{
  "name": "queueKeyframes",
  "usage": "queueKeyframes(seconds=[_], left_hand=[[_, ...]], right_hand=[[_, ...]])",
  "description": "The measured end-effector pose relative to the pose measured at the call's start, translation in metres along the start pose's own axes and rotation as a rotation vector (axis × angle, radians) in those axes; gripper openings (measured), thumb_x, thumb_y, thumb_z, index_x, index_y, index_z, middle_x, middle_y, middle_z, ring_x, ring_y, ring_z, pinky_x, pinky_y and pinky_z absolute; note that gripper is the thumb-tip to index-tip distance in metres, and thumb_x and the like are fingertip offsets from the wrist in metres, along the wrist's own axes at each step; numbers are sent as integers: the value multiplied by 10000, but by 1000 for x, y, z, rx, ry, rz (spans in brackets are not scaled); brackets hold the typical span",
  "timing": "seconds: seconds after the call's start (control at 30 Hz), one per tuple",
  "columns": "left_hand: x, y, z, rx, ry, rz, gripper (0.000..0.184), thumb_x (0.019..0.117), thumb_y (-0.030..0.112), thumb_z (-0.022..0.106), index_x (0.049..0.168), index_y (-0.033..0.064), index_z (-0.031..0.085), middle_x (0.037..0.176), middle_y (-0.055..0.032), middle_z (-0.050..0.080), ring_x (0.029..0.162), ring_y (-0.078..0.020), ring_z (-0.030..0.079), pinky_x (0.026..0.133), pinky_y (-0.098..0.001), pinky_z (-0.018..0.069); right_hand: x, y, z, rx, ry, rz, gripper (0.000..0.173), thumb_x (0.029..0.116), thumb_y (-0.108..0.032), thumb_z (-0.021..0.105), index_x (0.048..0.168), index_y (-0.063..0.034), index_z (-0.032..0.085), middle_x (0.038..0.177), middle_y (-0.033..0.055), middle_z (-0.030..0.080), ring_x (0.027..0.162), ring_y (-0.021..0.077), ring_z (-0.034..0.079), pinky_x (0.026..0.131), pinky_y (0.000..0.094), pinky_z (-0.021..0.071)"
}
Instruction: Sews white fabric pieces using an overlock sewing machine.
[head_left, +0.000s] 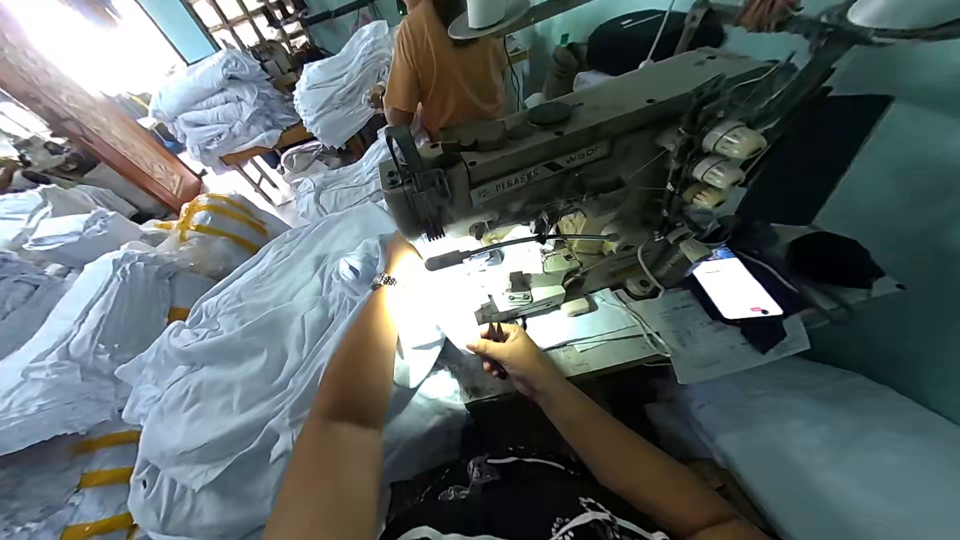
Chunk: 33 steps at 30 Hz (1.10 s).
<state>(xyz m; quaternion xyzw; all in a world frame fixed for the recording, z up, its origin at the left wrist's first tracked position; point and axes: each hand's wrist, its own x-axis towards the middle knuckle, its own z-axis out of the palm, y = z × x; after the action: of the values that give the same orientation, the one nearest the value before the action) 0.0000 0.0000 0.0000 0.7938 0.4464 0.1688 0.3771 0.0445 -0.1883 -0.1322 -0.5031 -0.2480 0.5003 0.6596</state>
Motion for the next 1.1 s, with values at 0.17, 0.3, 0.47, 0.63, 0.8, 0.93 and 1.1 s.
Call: queueKeyframes(seconds=[0.17,0.3,0.47,0.63,0.8,0.93,1.1], left_hand=[[16,-60,-11,-44,253,422,367,977,9,609,1318,-120,566,1279,-274,629,1127,-290,649,997,-419,514],[-52,-148,-46,193,-31,514,1070,713,359,873,1562,-8,335,1612,-243,329,1463,-385,381,1160,-547,393],[-91,-165,-93,600,166,575,486,892,-51,585,1347,95,674,1283,-232,643,1165,-420,632,975,-585,520],[-89,-162,-131,861,-75,231,499,969,-16,525,1397,208,649,1518,-241,484,1393,-503,439,1056,-731,380],[-97,-138,-95,710,9,732,246,974,79,557,1110,93,761,1176,-122,716,1156,-322,657,971,-531,522],[-80,-132,-58,627,-55,986,174,1008,135,594,1026,57,749,1034,-158,682,956,-303,687,835,-443,592],[-74,-105,-67,691,-58,987,103,938,90,663,902,2,703,873,-145,663,831,-300,697,711,-448,595]], right_hand=[[14,-7,13,50,92,-17,69,926,-28,716,937,-16,649,673,23,637,493,74,570,470,213,507],[14,-9,17,73,117,-2,68,933,-37,714,941,-11,652,681,35,646,503,81,584,470,214,510],[13,-12,26,71,136,-4,77,945,-25,698,923,-10,626,653,32,627,477,73,563,456,204,498],[15,1,15,-25,181,-82,53,934,-21,706,940,10,663,655,33,639,475,74,569,457,208,506],[11,-1,-2,-446,207,-213,168,1004,-180,641,960,-35,714,731,-24,692,556,13,609,536,189,523],[13,-4,-2,-581,350,-692,170,956,-151,624,927,-18,726,805,24,664,653,12,576,605,188,502],[25,-40,8,-753,137,-643,194,903,-47,561,932,-30,751,843,53,698,717,85,610,672,294,524]])
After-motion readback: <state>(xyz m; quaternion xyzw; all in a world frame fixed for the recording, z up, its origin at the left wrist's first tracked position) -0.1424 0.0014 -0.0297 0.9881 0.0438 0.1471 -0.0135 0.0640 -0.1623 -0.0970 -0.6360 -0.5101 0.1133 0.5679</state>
